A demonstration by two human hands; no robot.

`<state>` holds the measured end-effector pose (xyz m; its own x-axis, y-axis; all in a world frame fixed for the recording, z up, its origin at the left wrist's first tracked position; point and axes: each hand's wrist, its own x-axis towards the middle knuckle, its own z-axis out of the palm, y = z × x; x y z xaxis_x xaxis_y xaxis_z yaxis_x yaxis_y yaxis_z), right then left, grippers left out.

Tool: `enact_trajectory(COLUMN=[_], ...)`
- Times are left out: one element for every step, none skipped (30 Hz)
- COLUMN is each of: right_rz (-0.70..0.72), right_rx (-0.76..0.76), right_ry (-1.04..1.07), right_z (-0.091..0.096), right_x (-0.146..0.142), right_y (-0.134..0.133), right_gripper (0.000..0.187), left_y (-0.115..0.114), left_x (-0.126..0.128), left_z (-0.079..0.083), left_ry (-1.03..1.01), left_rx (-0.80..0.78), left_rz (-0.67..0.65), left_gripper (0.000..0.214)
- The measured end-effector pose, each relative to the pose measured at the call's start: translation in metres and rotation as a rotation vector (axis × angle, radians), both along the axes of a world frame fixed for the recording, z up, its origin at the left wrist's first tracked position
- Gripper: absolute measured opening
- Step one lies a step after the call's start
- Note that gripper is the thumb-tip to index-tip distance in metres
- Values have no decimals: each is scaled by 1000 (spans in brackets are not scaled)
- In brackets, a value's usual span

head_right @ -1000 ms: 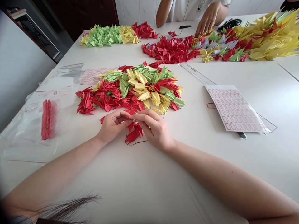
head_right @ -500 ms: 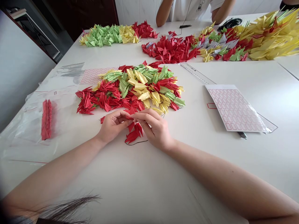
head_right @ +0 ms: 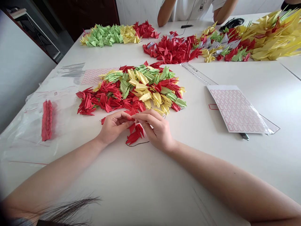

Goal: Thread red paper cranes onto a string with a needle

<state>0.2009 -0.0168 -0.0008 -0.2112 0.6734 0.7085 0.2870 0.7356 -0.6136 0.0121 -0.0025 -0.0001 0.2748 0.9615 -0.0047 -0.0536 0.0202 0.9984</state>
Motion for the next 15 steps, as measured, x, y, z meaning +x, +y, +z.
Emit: enact_trajectory(right_rz=[-11, -20, -28, -33, -33, -30, -24, -17, -11, -5, 1, 6, 11, 14, 17], right_rx=[7, 14, 18, 19, 20, 19, 16, 13, 10, 7, 4, 2, 3, 4, 5], right_ry=[0, -2, -3, -5, -6, -6, -4, 0, 5, 11, 16, 20, 21, 21, 21], right_z=[0, 1, 1, 2, 2, 2, 2, 1, 1, 1, 1, 1, 1, 1, 0], right_x=[0, 0, 0, -1, -1, -1, -1, -1, -1, -1, -1, -1, -1, -1, -1], right_y=[0, 0, 0, 0, 0, 0, 0, 0, 0, 0, 0, 0, 0, 0, 0], right_gripper=[26, 25, 25, 25, 25, 25, 25, 25, 25, 25, 26, 26, 27, 27, 28], left_y=[0, 0, 0, 0, 0, 0, 0, 0, 0, 0, 0, 0, 0, 0, 0], left_x=[0, 0, 0, 0, 0, 0, 0, 0, 0, 0, 0, 0, 0, 0, 0], left_z=[0, 0, 0, 0, 0, 0, 0, 0, 0, 0, 0, 0, 1, 1, 1], left_ry=[4, 8, 11, 13, 15, 16, 17, 17, 17, 15, 12, 7, 2, -3, -7], left_rx=[2, 3, 5, 5, 4, 3, 2, 1, 1, 0, -1, -4, -7, -12, -18], left_rz=[3, 5, 7, 9, 9, 8, 7, 6, 4, 3, 0, -3, -7, -12, -17], left_gripper=[29, 29, 29, 29, 29, 29, 29, 29, 29, 30, 30, 30, 31, 32, 32])
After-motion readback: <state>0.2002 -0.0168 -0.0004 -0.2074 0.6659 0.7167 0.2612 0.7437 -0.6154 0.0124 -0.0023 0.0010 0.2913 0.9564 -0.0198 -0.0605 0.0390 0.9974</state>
